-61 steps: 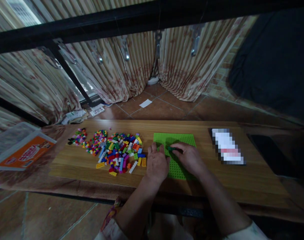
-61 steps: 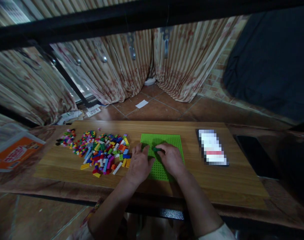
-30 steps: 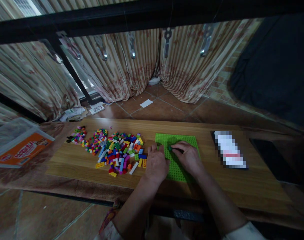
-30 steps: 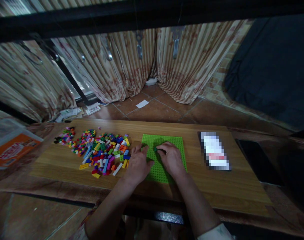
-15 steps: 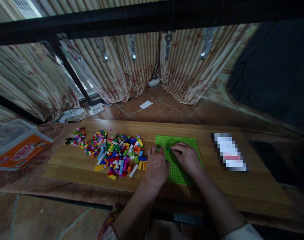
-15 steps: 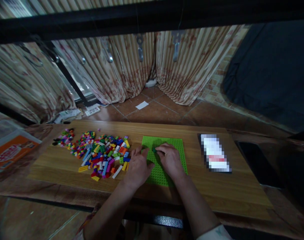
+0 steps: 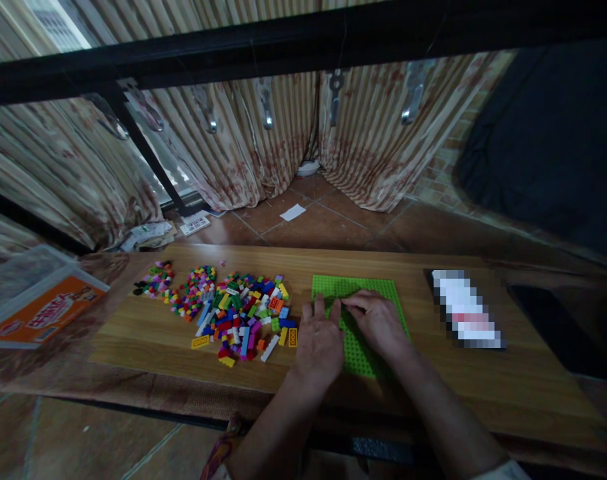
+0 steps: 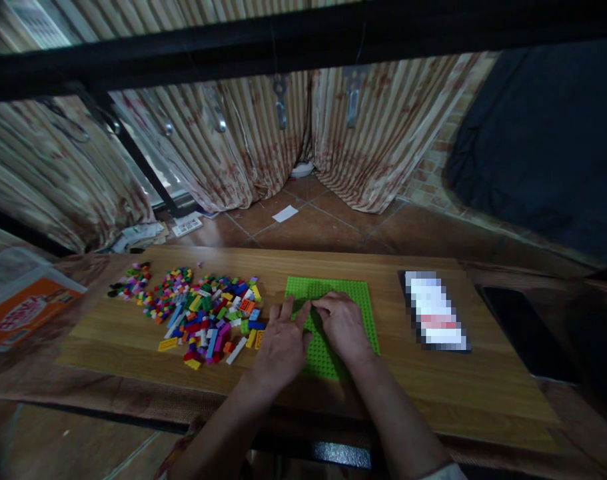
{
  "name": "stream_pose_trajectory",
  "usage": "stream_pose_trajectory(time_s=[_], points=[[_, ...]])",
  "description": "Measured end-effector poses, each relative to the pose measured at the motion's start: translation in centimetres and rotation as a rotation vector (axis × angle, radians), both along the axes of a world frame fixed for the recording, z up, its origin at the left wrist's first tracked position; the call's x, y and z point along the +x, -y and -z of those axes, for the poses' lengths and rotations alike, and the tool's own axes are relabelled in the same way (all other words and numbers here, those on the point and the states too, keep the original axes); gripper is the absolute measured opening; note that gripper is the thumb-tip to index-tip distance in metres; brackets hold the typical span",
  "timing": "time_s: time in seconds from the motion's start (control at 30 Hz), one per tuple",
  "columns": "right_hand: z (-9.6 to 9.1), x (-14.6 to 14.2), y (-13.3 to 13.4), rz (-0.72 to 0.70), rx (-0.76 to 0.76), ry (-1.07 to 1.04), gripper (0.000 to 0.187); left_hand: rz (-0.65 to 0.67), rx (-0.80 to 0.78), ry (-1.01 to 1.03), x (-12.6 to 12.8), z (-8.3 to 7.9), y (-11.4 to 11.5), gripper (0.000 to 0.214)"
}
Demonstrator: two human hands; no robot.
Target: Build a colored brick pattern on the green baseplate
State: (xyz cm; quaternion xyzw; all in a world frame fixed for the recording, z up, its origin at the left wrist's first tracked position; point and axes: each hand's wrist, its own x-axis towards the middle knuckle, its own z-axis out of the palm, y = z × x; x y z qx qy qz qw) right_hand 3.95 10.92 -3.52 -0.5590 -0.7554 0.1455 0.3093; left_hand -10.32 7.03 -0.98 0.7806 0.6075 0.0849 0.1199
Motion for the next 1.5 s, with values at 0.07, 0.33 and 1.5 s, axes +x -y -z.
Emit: stream_pose_trajectory(time_s=[0.07,0.33,1.5], points=[[0.1,0.0,-0.1,-0.002,-0.002,0.015,0.023,0.011,-0.004,-0.023,0.1,-0.1,-0.1,0.05],[1.0,0.1,-0.1,0.009,0.01,-0.052,0.024,0.039,-0.046,-0.073,0.1,-0.7,-0.5,0.053],[-1.8,-4.9,3.8,-0.028,-0.111,-0.268,0.032,-0.608,0.455,0.833,-5.5,-5.3,-2.6,0.034]])
